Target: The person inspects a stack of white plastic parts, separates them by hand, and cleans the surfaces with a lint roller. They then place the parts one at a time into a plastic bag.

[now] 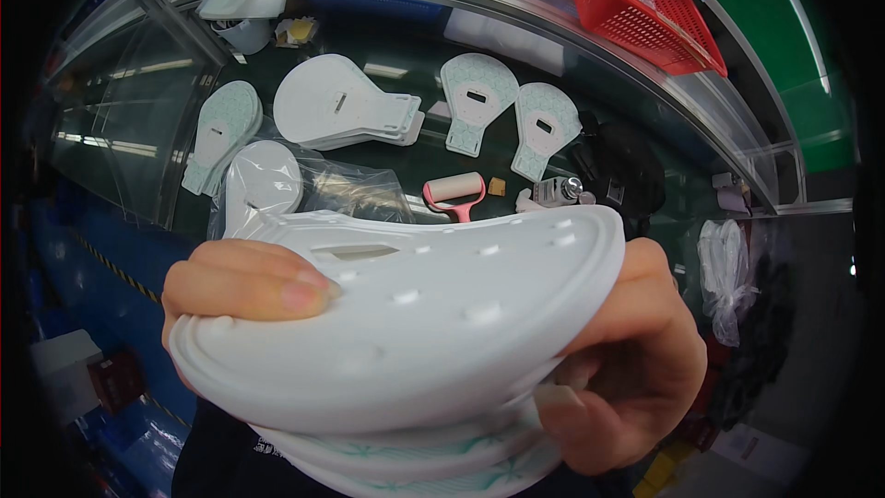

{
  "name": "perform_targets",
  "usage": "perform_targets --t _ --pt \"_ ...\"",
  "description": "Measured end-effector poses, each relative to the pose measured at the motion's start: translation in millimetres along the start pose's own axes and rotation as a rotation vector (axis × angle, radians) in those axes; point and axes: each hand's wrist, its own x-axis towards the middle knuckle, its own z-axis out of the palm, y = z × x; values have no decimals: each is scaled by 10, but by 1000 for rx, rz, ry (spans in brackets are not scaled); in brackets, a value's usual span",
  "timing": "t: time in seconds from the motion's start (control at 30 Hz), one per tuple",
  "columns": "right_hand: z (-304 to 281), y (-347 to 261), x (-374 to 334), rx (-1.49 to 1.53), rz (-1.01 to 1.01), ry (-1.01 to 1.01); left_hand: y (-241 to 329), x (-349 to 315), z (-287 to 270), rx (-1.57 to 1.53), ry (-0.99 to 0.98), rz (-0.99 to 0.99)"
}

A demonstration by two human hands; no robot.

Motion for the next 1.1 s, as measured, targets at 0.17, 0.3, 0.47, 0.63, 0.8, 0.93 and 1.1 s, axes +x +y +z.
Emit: perform_targets --t 0.17,0.3,0.47,0.63,0.8,0.93,1.1 --pt "-130 31 -20 -25 53 -101 -27 -18 -9 -87 31 -27" --pt "-81 60 -5 -26 -8 -23 -40 -31 -54 -116 -20 -38" --pt "-4 -63 48 -31 134 -22 -63 -23 -151 -103 -121 -36" --pt "26 -152 160 -7 149 -48 -100 -26 -161 -144 -150 -25" --pt "53 -169 211 21 122 -63 -107 -40 -139 -179 -117 3" --pt "41 -190 235 -42 149 -74 -121 -31 -169 -208 -150 1" --pt "60 -220 244 -14 245 -51 -143 -33 -185 -196 -180 47"
